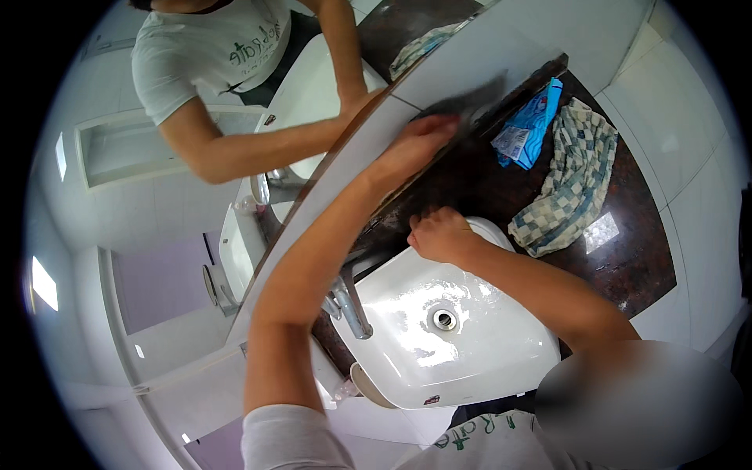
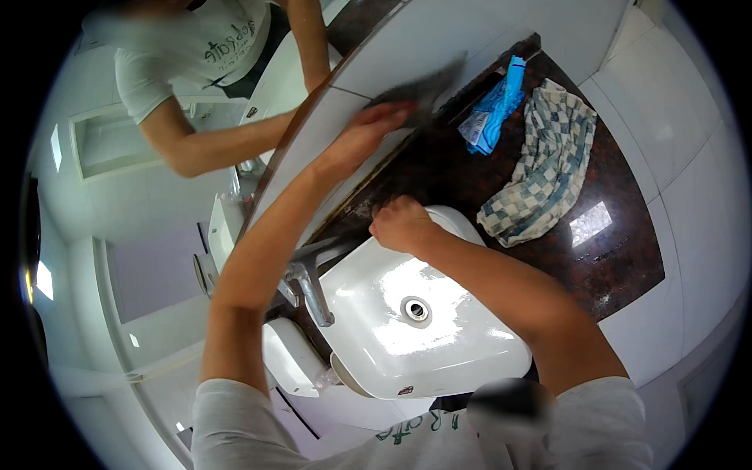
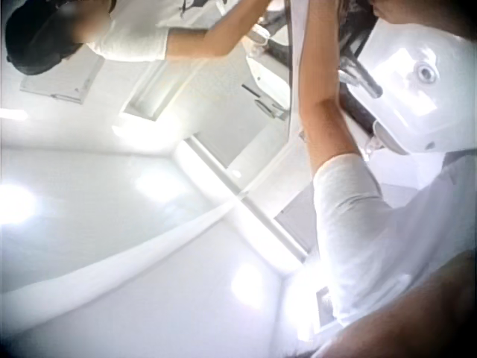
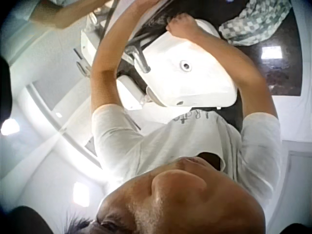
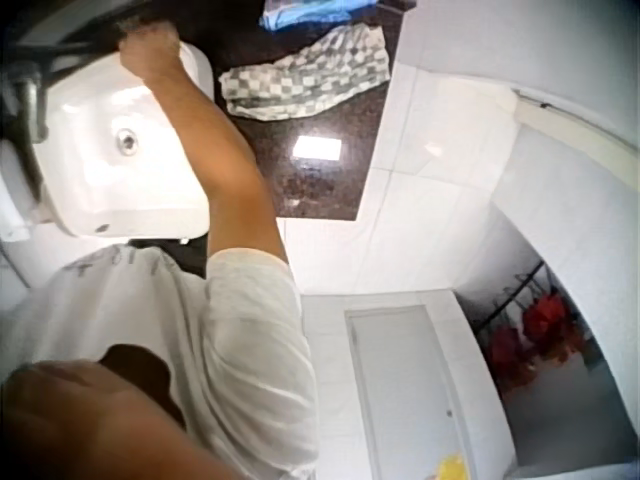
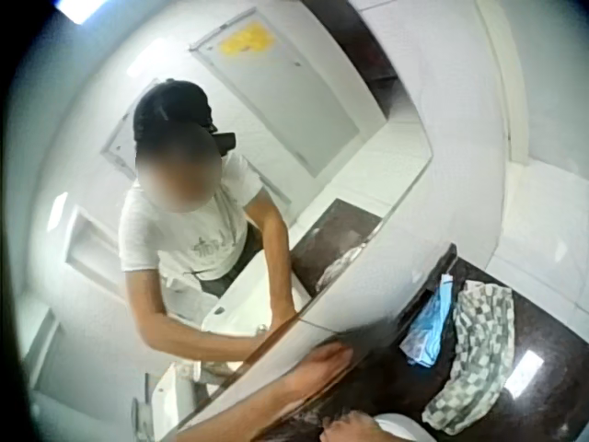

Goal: The person cleans a bathroom sink and countertop using a cloth and a cleaning wipe. They wipe the dark countertop surface, the white sink basin, and the faucet, then rinse the cloth under running water and continue wiping the surfaces.

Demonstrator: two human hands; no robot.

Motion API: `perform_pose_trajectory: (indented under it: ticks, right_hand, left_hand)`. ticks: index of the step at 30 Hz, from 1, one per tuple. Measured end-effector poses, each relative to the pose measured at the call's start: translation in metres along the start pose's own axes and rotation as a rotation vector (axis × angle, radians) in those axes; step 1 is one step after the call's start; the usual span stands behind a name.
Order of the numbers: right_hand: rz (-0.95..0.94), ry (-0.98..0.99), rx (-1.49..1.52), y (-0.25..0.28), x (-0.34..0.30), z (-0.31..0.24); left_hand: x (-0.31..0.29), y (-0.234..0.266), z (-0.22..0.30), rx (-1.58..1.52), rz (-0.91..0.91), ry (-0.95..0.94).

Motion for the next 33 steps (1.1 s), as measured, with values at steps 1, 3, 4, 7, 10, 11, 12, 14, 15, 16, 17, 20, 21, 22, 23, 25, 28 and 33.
perform_pose_trajectory:
  ticks: [1, 3, 4, 7, 10, 11, 12, 14, 15, 16, 17, 20, 21, 22, 23, 25, 28, 33]
  right_hand:
    - [0.008, -0.021, -0.005, 0.001, -0.002, 0.000]
    - [-0.008, 0.005, -0.047, 0.002, -0.001, 0.000]
    - [-0.017, 0.017, -0.064, 0.002, -0.002, -0.001]
    - [0.030, -0.006, -0.039, -0.003, -0.002, 0.006]
    - [-0.006, 0.001, -0.108, -0.002, 0.000, -0.001]
    - [0.015, 0.009, -0.102, -0.004, 0.000, -0.002]
    - [0.036, 0.016, -0.096, -0.006, 0.000, -0.004]
    - [0.091, 0.035, -0.069, -0.006, 0.002, -0.005]
    - [0.114, 0.041, -0.053, -0.007, 0.000, -0.004]
    - [0.135, 0.047, -0.041, -0.006, -0.002, -0.003]
    - [0.091, 0.059, -0.135, -0.005, -0.002, -0.003]
    - [0.090, -0.008, -0.066, -0.010, -0.002, -0.001]
    - [0.134, 0.017, -0.014, -0.014, -0.001, -0.003]
    - [0.180, 0.034, 0.032, -0.014, 0.000, -0.001]
    - [0.226, 0.050, 0.078, -0.013, 0.000, 0.000]
    - [0.182, 0.045, 0.074, -0.009, -0.006, 0.009]
    - [0.428, 0.176, 0.349, 0.053, -0.038, 0.021]
    - [0.792, -0.529, 0.755, 0.148, -0.103, 0.085]
  left_hand:
    - [-0.005, 0.002, -0.002, -0.017, 0.031, -0.054]
    - [-0.026, 0.006, -0.011, -0.053, 0.094, -0.161]
    - [-0.048, 0.018, -0.022, -0.065, 0.162, -0.166]
    - [-0.153, 0.072, -0.072, -0.311, 0.442, -0.090]
    - [-0.223, 0.093, -0.089, -0.450, 0.580, -0.004]
    - [-0.219, 0.093, -0.093, -0.446, 0.573, 0.008]
    - [-0.207, 0.093, -0.096, -0.442, 0.564, 0.020]
    - [-0.156, 0.081, -0.076, -0.483, 0.444, -0.069]
    - [-0.117, 0.056, -0.047, -0.556, 0.439, -0.091]
    - [-0.075, 0.037, -0.025, -0.570, 0.345, -0.192]
    - [-0.037, 0.010, 0.011, -0.604, 0.261, -0.292]
    - [0.063, -0.039, 0.084, -0.522, 0.171, -0.502]
    - [0.075, -0.054, 0.103, -0.475, 0.229, -0.551]
    - [0.085, -0.063, 0.114, -0.527, 0.187, -0.592]
    - [0.085, -0.063, 0.111, -0.480, 0.272, -0.562]
    - [0.076, -0.057, 0.085, -0.398, 0.379, -0.434]
    - [0.011, -0.017, -0.022, -0.397, 0.591, -0.144]
    - [-0.067, 0.021, -0.068, -0.329, 0.540, 0.104]
Point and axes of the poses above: each hand's wrist, its own x-axis towards the middle knuckle, its own y-axis out of the back of the hand, z = x × y, the point moved 1 cm from there along x, towards the middle knuckle, and after that the axes turned 2 degrees about x, right-handed, at the moved point
